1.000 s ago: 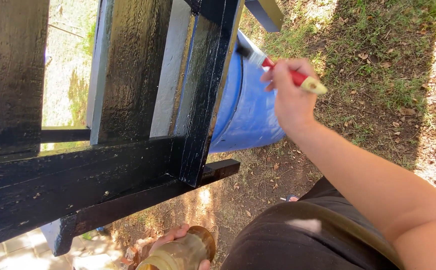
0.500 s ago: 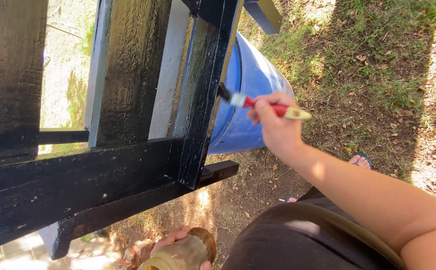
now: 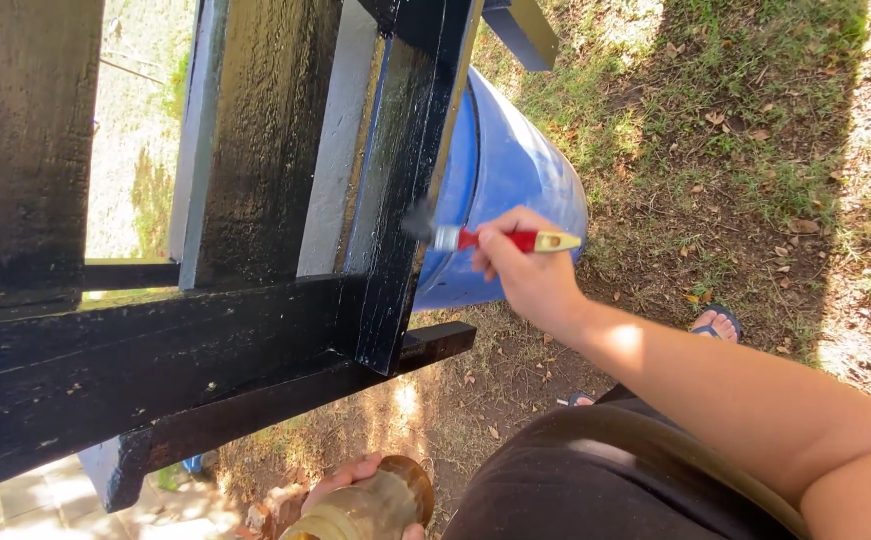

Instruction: A person is painting a wooden chair with black paint using a paintbrush in an outdoor setting.

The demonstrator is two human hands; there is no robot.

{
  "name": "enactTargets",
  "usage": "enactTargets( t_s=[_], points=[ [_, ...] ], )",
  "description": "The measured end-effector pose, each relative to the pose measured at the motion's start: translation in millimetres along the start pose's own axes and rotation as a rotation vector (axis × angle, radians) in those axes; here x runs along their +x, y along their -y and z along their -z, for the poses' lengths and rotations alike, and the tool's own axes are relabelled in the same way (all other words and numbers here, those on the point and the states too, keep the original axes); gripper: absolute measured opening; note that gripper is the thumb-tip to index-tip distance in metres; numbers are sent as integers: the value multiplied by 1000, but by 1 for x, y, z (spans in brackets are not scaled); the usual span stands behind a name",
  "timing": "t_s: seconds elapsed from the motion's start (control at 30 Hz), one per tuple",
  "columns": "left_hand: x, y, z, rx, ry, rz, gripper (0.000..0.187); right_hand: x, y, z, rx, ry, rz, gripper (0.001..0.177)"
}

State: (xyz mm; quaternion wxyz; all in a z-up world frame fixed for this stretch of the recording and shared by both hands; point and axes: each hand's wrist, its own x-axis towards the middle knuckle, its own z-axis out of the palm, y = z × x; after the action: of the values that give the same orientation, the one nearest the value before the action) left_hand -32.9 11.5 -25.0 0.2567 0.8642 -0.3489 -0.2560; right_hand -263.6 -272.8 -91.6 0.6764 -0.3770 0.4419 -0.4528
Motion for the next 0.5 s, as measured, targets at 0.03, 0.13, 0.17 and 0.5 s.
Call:
enactTargets(
  t_s=[0.03, 0.13, 0.17, 0.5],
  points=[
    [2, -10, -1, -48, 10, 208, 87, -5, -8, 0, 109, 61, -25, 10],
    [-2, -8, -2, -151, -25, 300, 90, -12, -16, 9, 152, 141, -49, 16],
    [-5, -2, -3, -200, -69, 182, 95, -12, -15, 14, 91, 155, -48, 18],
    [-25, -48, -28, -219, -6, -363, 82, 84, 45, 27, 218, -296, 112, 9]
  ],
)
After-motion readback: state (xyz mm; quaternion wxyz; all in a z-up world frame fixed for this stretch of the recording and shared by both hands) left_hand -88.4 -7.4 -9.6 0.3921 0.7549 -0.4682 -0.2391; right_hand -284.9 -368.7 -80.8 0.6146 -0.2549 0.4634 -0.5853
